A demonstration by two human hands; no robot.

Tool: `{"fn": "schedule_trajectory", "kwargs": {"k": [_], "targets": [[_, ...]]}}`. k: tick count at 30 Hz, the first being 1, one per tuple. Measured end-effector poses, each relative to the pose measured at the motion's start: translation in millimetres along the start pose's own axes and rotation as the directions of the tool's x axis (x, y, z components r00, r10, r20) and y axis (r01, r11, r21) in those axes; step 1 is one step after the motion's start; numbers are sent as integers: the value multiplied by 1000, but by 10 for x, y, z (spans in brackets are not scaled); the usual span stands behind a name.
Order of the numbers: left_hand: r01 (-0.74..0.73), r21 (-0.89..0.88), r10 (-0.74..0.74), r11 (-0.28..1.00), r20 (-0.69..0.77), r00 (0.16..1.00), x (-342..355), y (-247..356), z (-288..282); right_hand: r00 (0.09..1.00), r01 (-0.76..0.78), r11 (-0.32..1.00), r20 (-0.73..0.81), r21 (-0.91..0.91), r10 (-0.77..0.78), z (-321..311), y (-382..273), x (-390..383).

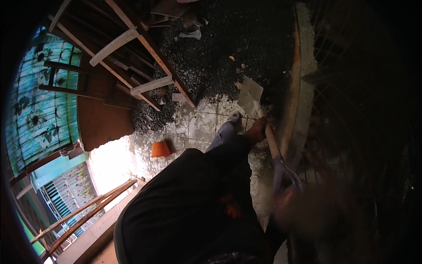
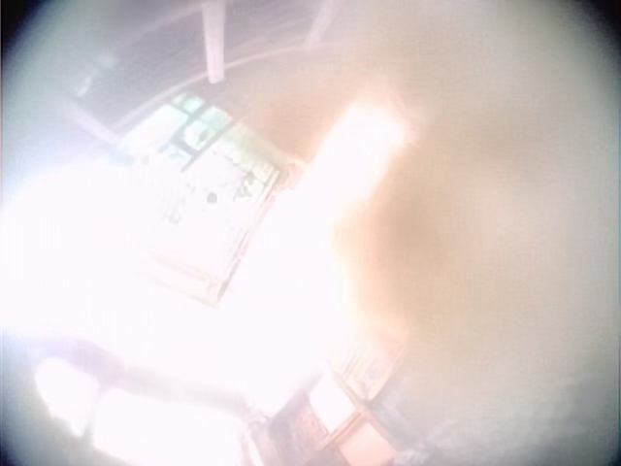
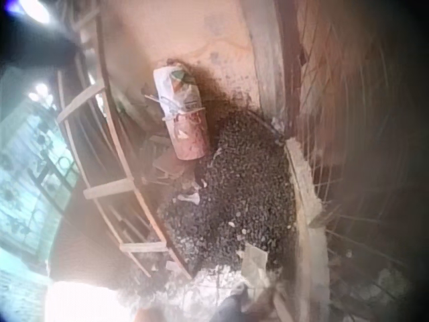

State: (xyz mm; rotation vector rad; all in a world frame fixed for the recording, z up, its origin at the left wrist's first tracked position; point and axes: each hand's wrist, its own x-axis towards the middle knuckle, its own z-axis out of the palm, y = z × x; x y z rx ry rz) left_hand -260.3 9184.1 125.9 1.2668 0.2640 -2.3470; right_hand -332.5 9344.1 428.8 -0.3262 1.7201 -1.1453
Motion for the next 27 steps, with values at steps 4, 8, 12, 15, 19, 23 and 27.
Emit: {"fn": "schedule_trajectory", "kwargs": {"k": [4, 8, 12, 15, 19, 23, 27], "targets": [[13, -85, -26, 996, -143, 989, 474, 156, 8, 955, 14, 984, -289, -175, -65, -378, 612, -226], [112, 345, -76, 932, -115, 990, 812, -121, -117, 809, -157, 846, -557, -509, -185, -445, 1280, -417], [-255, 670, 149, 697, 213, 966, 1371, -376, -804, 752, -307, 633, -589, -711, -296, -280, 1593, -221], [381, 364, -335, 850, -187, 924, 1250, -658, 180, 689, -495, 408, -633, -767, -355, -219, 1705, -130], [376, 308, -365, 874, -94, 926, 2024, -101, 491, 800, -483, -7, -439, -875, -409, -114, 1760, 609], [274, 421, -283, 865, -42, 958, 3059, 961, 726, 809, -463, -59, -395, -884, -435, -103, 1775, 1591], [256, 272, -245, 927, -74, 967, 3202, 1069, 1042, 644, -519, 372, -638, -770, -422, -250, 1682, 2038]]}}
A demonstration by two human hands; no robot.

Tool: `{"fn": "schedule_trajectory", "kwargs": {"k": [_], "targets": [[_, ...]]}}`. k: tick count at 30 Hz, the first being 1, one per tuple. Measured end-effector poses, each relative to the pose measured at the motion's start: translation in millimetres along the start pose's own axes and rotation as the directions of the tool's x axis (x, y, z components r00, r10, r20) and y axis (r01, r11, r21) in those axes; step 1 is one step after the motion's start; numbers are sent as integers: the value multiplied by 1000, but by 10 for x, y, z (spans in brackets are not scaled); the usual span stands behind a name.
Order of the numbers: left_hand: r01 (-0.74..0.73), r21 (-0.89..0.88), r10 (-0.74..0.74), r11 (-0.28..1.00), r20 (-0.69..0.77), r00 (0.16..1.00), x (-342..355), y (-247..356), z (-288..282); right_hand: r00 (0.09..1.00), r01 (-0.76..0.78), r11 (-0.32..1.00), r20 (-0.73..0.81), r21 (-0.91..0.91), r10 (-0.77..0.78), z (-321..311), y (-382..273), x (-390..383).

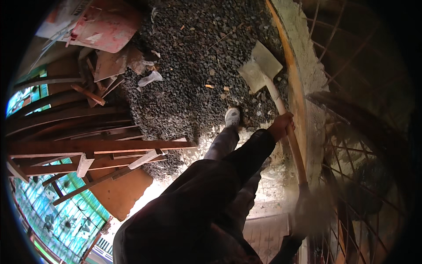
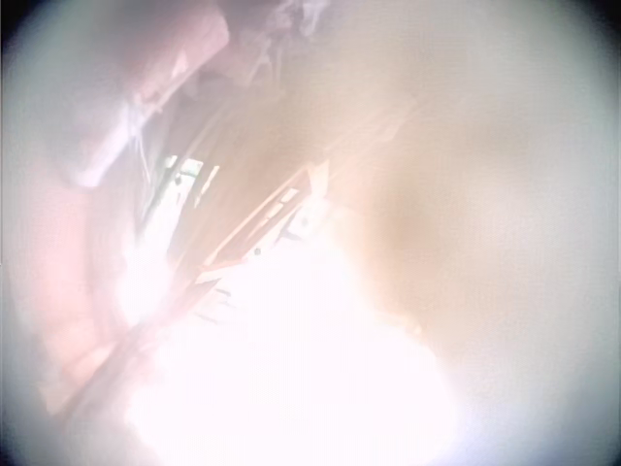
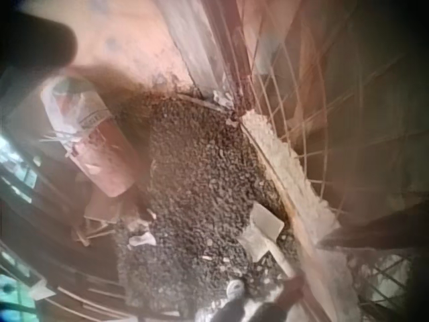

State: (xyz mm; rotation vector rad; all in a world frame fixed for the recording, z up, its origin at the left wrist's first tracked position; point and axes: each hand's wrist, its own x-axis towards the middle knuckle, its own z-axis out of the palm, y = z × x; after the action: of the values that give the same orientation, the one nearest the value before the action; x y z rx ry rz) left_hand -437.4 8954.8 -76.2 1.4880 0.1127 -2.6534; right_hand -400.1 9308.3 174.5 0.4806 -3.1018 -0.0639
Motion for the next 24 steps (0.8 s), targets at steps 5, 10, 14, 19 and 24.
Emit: {"fn": "schedule_trajectory", "kwargs": {"k": [5, 10, 14, 19, 24], "targets": [[33, 52, -27, 998, -111, 993, 23, 35, 55, 984, -150, 960, -59, 237, 168, 25, 167, -57], [9, 16, -6, 1000, -151, 989, -55, 18, 28, 975, -149, 875, -78, 461, 207, 336, 367, -352], [-109, -34, 104, 993, -128, 986, -270, 32, -221, 975, -134, 747, 220, 651, -16, 155, -49, -176], [-191, -135, 180, 972, -87, 980, -856, 179, -795, 900, -417, 380, 433, 826, 48, 288, -13, -667], [-323, -262, 327, 909, -32, 945, -1907, 397, -1806, 845, -418, 253, 475, 873, -244, -94, -347, -829]]}}
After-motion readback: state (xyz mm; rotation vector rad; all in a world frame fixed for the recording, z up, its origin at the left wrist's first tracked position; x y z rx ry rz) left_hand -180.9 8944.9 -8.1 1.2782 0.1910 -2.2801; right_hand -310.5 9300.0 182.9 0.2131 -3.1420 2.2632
